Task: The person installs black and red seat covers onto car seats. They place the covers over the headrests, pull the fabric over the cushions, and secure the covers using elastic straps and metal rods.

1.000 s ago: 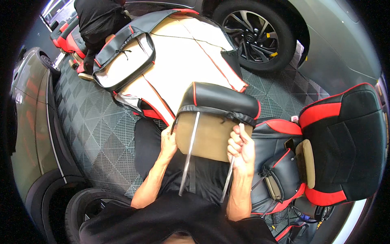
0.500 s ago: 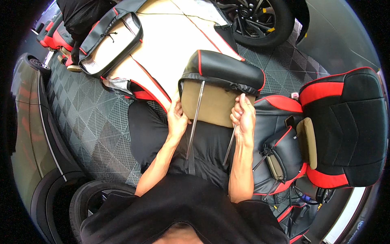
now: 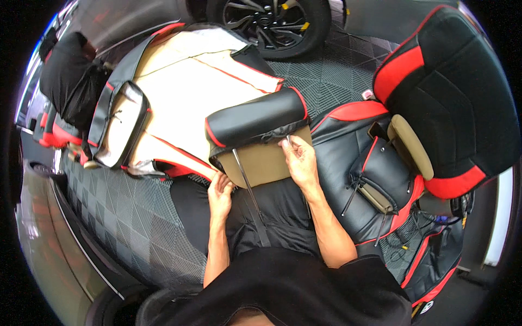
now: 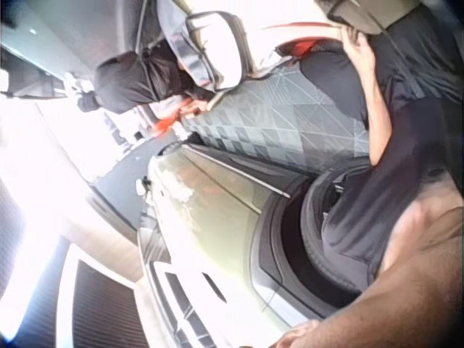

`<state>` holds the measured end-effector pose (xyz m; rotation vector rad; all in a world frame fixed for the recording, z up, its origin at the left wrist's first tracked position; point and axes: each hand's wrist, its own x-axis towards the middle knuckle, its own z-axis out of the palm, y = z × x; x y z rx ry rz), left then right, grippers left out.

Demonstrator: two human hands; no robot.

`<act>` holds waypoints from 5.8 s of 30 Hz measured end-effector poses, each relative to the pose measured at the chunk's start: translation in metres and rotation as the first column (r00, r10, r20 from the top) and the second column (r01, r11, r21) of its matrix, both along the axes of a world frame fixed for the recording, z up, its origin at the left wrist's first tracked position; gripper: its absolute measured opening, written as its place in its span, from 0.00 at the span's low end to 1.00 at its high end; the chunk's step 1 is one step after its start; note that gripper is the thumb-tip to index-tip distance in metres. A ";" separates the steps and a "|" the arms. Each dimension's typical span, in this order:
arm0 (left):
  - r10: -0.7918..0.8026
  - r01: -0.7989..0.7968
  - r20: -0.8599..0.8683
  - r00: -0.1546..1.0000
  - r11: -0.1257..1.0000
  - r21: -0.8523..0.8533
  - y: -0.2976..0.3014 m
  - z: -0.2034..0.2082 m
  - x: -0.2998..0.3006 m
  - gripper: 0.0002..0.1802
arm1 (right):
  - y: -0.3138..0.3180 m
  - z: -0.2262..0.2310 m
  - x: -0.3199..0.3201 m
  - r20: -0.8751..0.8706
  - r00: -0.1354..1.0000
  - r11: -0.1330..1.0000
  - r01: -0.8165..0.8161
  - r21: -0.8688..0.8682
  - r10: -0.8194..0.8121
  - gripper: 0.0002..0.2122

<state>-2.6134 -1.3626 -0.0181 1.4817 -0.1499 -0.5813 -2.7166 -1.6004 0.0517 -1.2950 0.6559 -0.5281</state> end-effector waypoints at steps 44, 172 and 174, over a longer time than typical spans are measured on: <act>0.188 0.007 0.581 0.792 0.949 -0.316 0.035 0.149 0.011 0.75 | -0.013 0.149 -0.043 -0.022 0.869 0.599 -0.360 -0.715 0.495 0.33; -0.825 0.590 0.070 0.560 0.457 0.666 0.088 0.191 0.061 0.29 | 0.057 0.037 -0.022 -0.408 0.666 0.675 -0.723 -0.147 0.625 0.27; -0.809 0.622 0.032 0.587 0.475 0.622 0.087 0.183 0.068 0.26 | 0.054 0.030 -0.015 -0.436 0.645 0.679 -0.728 -0.100 0.628 0.28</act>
